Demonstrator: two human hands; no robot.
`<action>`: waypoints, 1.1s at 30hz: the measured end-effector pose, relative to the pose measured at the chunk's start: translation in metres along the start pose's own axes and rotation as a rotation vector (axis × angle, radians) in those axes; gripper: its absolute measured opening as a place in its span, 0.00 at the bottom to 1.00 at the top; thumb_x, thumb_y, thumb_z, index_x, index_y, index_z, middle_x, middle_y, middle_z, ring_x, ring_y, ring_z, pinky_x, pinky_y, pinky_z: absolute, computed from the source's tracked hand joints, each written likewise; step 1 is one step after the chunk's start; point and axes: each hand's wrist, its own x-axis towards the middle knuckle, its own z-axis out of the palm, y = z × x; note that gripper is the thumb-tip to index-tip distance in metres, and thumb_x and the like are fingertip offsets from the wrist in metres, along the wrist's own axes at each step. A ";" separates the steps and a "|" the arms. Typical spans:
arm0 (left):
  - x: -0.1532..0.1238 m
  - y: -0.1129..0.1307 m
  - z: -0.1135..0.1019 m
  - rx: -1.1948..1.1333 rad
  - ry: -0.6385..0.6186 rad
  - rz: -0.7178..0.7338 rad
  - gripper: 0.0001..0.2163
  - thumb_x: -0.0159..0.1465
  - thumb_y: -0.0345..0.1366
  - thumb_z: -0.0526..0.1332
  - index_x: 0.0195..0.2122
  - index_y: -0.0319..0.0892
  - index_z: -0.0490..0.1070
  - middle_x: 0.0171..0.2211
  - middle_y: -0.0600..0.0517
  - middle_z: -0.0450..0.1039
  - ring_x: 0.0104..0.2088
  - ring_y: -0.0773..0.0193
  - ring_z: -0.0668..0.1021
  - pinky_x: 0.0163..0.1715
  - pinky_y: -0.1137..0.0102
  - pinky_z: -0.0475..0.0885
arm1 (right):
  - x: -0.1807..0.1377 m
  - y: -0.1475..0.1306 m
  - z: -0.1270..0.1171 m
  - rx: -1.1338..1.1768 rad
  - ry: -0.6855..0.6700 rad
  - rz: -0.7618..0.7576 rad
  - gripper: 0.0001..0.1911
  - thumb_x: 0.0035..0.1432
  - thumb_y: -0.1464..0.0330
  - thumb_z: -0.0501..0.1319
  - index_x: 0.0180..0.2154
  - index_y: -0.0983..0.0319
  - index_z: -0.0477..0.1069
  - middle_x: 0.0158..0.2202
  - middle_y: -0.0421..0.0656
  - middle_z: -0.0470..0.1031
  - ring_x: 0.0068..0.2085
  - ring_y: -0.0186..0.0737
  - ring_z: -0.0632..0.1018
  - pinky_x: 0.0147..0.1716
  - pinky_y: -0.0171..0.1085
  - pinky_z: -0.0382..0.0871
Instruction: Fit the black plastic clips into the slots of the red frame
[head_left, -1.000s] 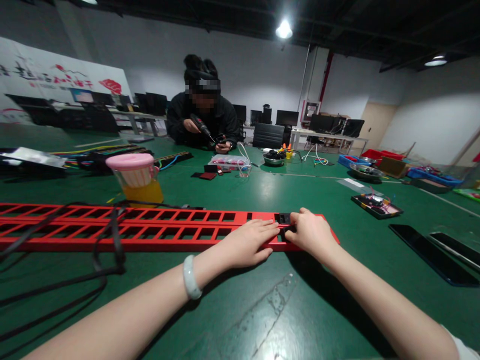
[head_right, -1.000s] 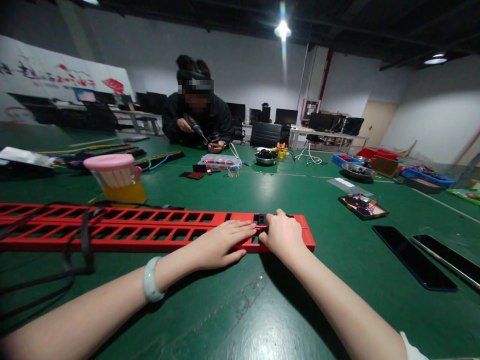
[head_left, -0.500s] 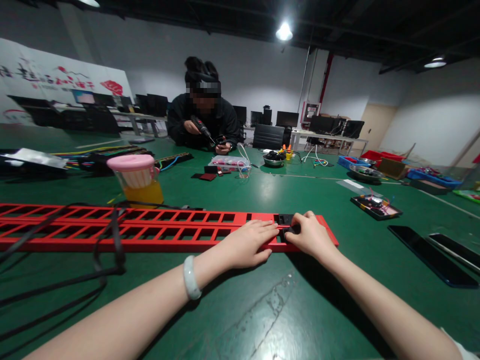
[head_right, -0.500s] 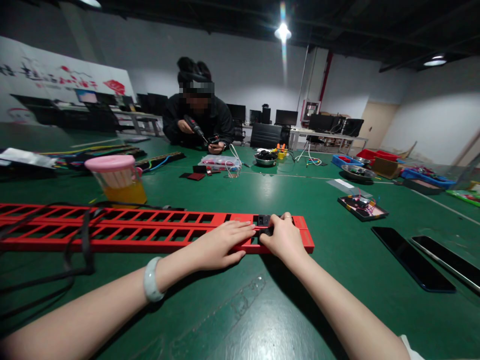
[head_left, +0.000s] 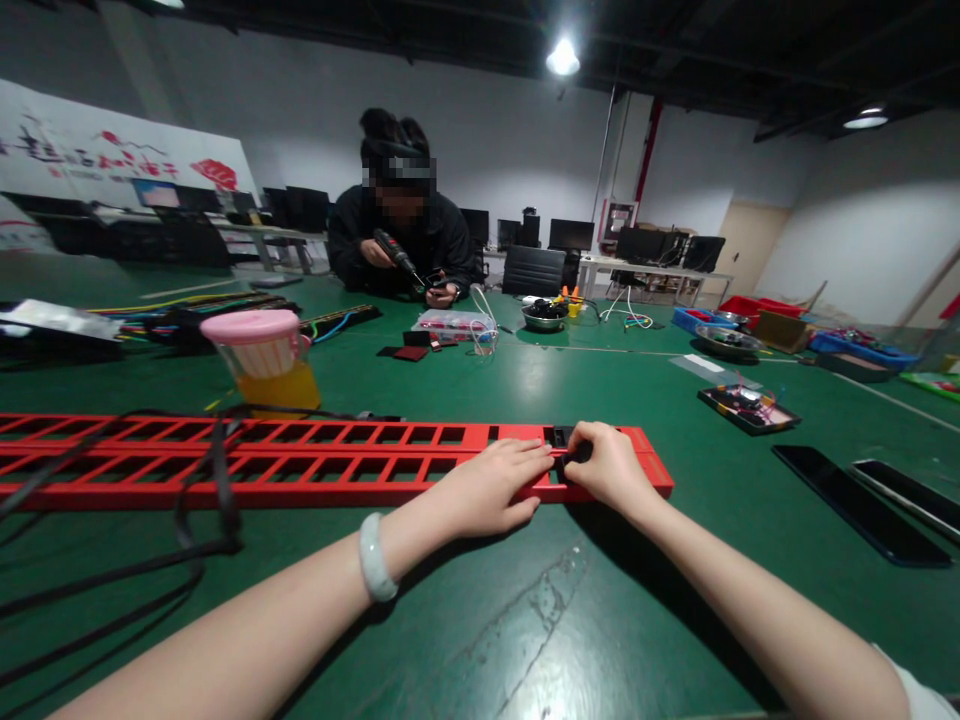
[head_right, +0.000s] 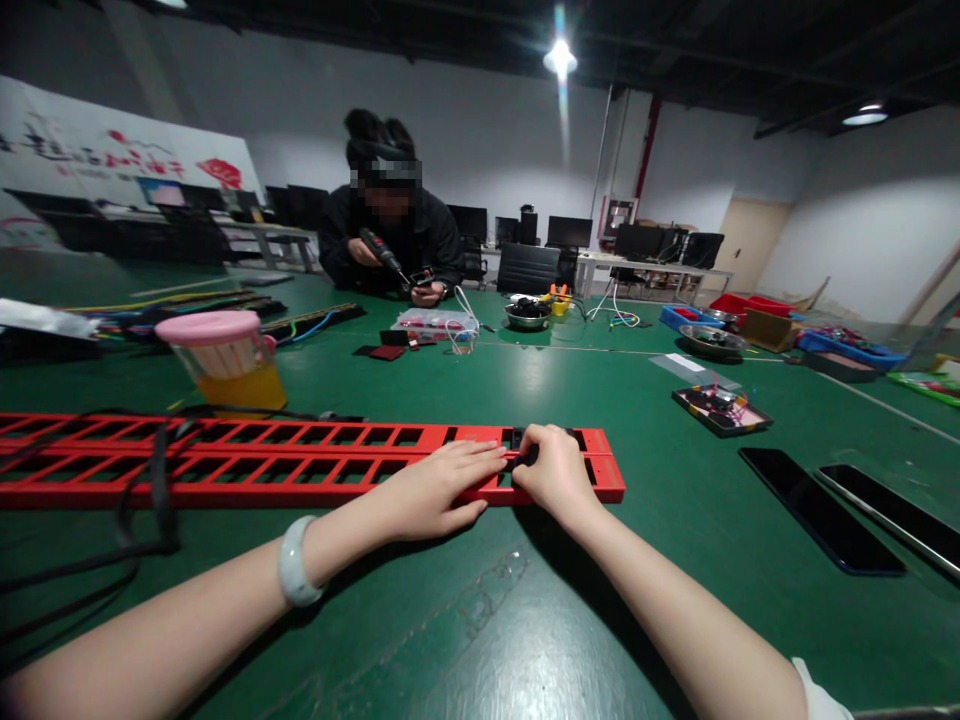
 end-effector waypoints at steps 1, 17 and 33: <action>0.000 0.000 0.001 0.000 0.000 -0.002 0.25 0.55 0.33 0.55 0.55 0.43 0.57 0.56 0.48 0.59 0.56 0.56 0.61 0.55 0.59 0.55 | 0.000 -0.001 -0.001 -0.018 -0.008 -0.016 0.05 0.39 0.74 0.59 0.24 0.61 0.68 0.28 0.41 0.70 0.32 0.37 0.70 0.32 0.32 0.60; 0.000 0.003 -0.003 -0.063 0.026 -0.042 0.22 0.56 0.33 0.56 0.53 0.43 0.60 0.54 0.47 0.61 0.55 0.57 0.61 0.53 0.62 0.59 | 0.026 0.025 -0.073 -0.090 0.132 0.105 0.10 0.40 0.73 0.56 0.29 0.60 0.71 0.27 0.39 0.73 0.27 0.34 0.72 0.27 0.30 0.61; 0.000 0.004 -0.010 -0.027 -0.029 -0.032 0.22 0.57 0.34 0.56 0.54 0.44 0.59 0.55 0.48 0.60 0.56 0.58 0.61 0.54 0.61 0.58 | 0.030 0.149 -0.064 -0.275 -0.123 0.113 0.08 0.49 0.67 0.54 0.30 0.61 0.71 0.27 0.41 0.74 0.23 0.32 0.71 0.24 0.30 0.60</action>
